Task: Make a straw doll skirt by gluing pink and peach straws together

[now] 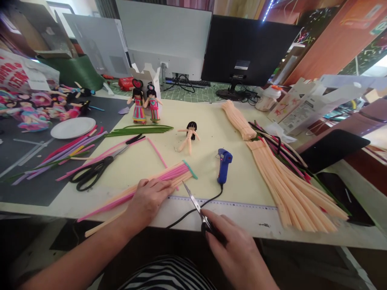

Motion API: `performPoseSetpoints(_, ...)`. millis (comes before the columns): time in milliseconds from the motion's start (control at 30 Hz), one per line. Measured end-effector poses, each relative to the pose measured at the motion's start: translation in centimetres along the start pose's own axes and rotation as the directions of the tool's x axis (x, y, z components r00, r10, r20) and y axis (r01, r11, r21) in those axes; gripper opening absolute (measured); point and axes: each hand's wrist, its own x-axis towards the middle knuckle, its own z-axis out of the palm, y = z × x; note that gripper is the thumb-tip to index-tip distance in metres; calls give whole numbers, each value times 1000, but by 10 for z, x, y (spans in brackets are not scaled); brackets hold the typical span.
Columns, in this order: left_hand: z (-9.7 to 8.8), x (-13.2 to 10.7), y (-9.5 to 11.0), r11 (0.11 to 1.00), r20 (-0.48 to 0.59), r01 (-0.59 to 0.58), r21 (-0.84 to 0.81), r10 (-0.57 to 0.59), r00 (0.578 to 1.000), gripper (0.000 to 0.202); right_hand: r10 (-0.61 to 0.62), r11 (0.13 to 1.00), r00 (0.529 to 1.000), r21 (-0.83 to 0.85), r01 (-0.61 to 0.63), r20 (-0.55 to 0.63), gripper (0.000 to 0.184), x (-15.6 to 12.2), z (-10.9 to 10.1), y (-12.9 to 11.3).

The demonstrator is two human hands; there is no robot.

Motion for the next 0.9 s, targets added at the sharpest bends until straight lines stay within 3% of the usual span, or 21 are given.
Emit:
performPoseSetpoints(133, 0, -1, 1, 1000, -3, -2, -1, 2, 1000, 28, -176, 932, 983, -330, 150, -50, 44, 4, 19, -11)
performPoseSetpoints(300, 1, 0, 1, 1000, -3, 0, 23, 0, 1000, 26, -262, 844, 963, -498, 200, -57, 42, 8, 35, -18)
performPoseSetpoints(467, 2, -1, -1, 1000, -18, -9, 4, 9, 1000, 25, -373, 800, 923, -537, 269, -93, 38, 11, 45, -18)
performPoseSetpoints(733, 3, 0, -4, 998, 7, -21, -55, 21, 1000, 26, -265, 886, 957, -422, 193, -119, 40, 7, 38, -15)
performPoseSetpoints(900, 2, -2, -6, 996, 28, -32, -88, 35, 999, 26, -240, 894, 960, -418, 162, -141, 39, -3, 33, -12)
